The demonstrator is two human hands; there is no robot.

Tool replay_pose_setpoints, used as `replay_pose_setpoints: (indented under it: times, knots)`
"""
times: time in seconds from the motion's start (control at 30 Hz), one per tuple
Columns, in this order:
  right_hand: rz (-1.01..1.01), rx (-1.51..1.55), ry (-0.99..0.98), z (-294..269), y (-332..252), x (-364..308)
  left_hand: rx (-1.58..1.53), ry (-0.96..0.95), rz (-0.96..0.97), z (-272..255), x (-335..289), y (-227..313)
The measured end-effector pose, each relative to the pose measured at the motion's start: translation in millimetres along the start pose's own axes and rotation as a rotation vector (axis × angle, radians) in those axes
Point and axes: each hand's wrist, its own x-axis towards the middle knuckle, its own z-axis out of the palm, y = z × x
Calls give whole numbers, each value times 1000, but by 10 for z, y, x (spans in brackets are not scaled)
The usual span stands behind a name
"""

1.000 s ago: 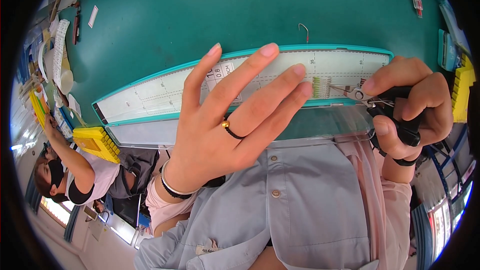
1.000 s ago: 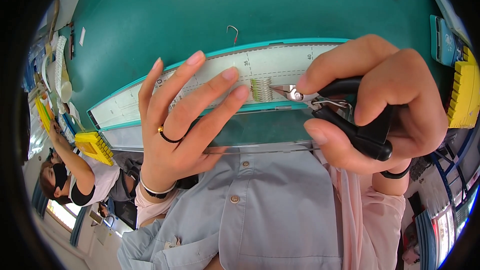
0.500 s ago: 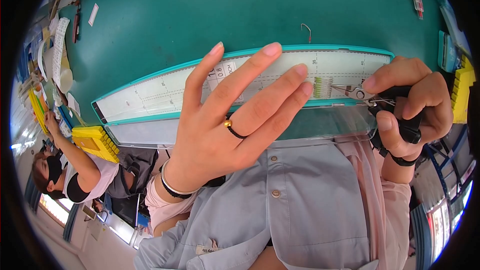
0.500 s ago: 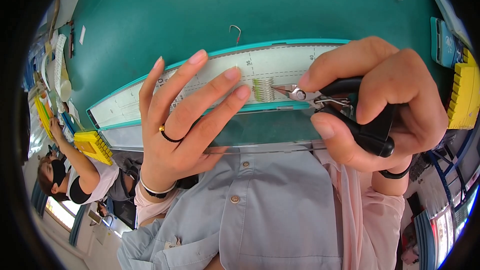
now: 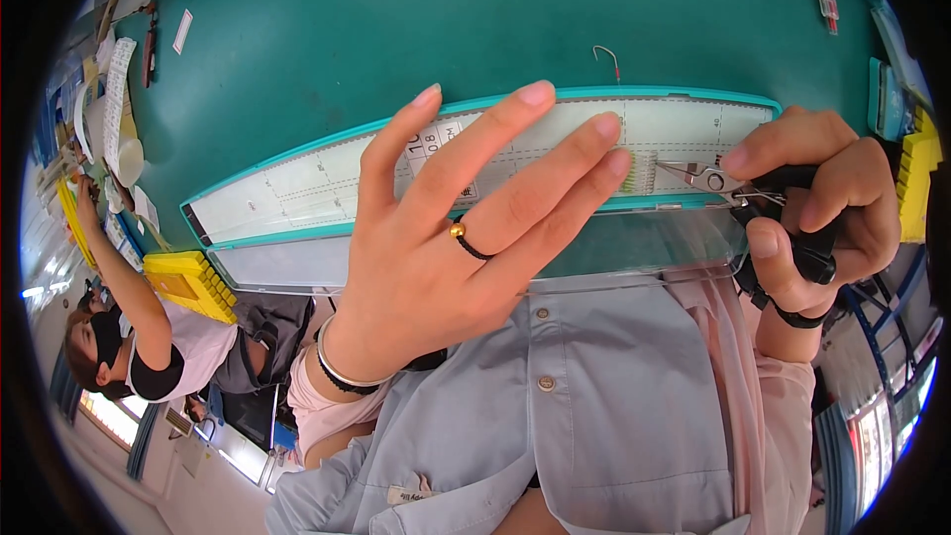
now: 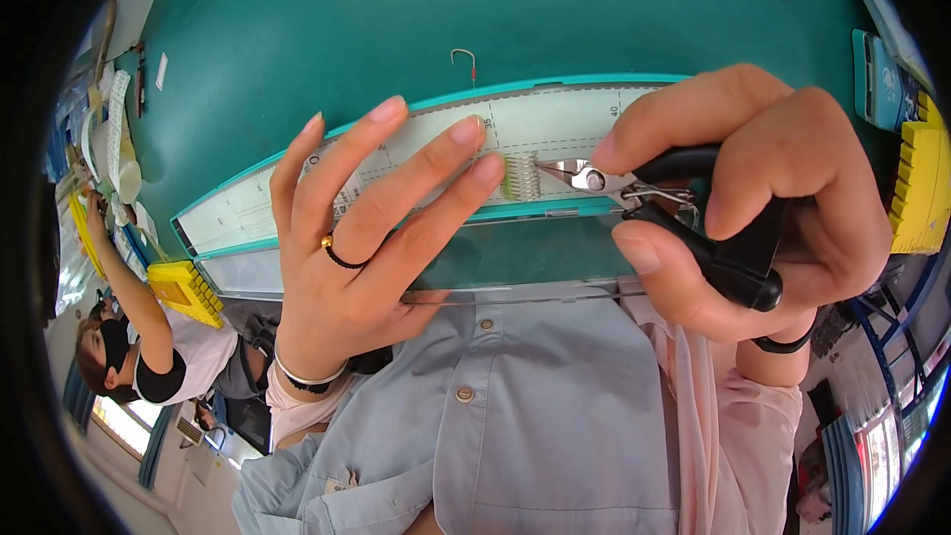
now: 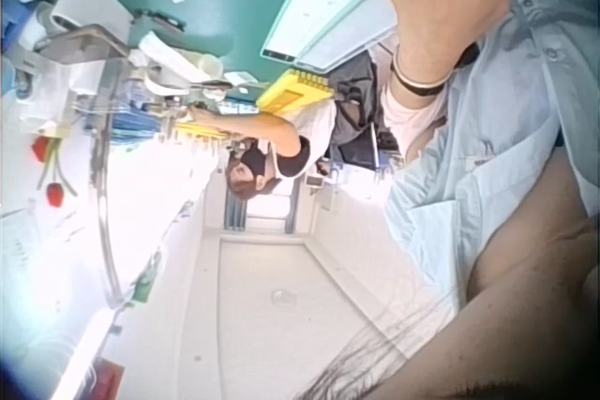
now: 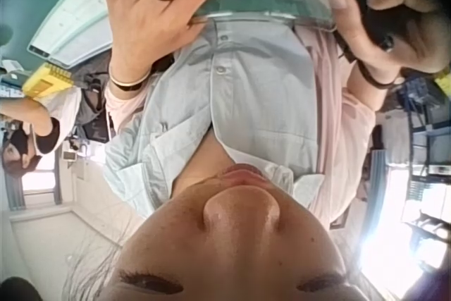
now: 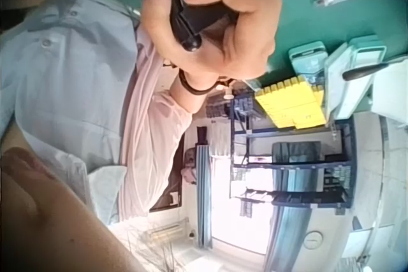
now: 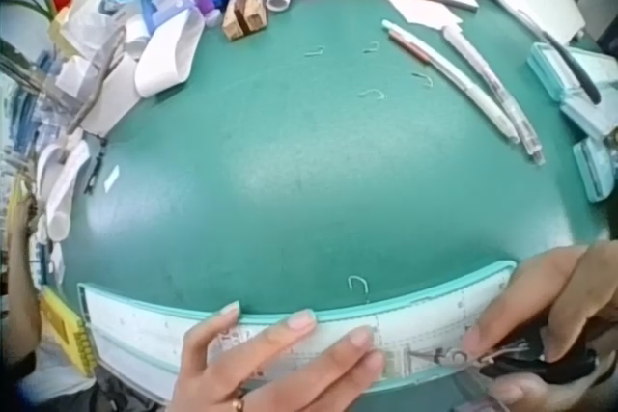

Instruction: Cutting and preparing resistors for assembly using wire cutters and a guide jig.

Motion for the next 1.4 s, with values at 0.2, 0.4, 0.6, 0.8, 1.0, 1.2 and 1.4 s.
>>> replay_pose_setpoints:
  times: [0.2, 0.4, 0.6, 0.8, 1.0, 1.2, 1.4]
  knots:
    - [-6, 0, 2, -15, 1, -11, -4, -31, -8, -28, 5, 10]
    - [-11, -24, 2, -30, 9, -16, 1, -51, -17, -33, 4, 18]
    - [-27, -50, 0, -39, 6, -21, 3, -40, -8, -35, 1, 19]
    - [-27, -44, -6, -20, 15, -14, 7, -38, -5, -26, -4, 13]
    - [-29, -25, -21, 2, 2, 10, -5, -14, 11, -24, -7, 8]
    - [-15, -23, -15, -13, -16, 26, -50, -41, 16, -87, 34, -1]
    - [-13, -12, -26, -5, 14, 14, -41, -45, 16, -91, 15, -9]
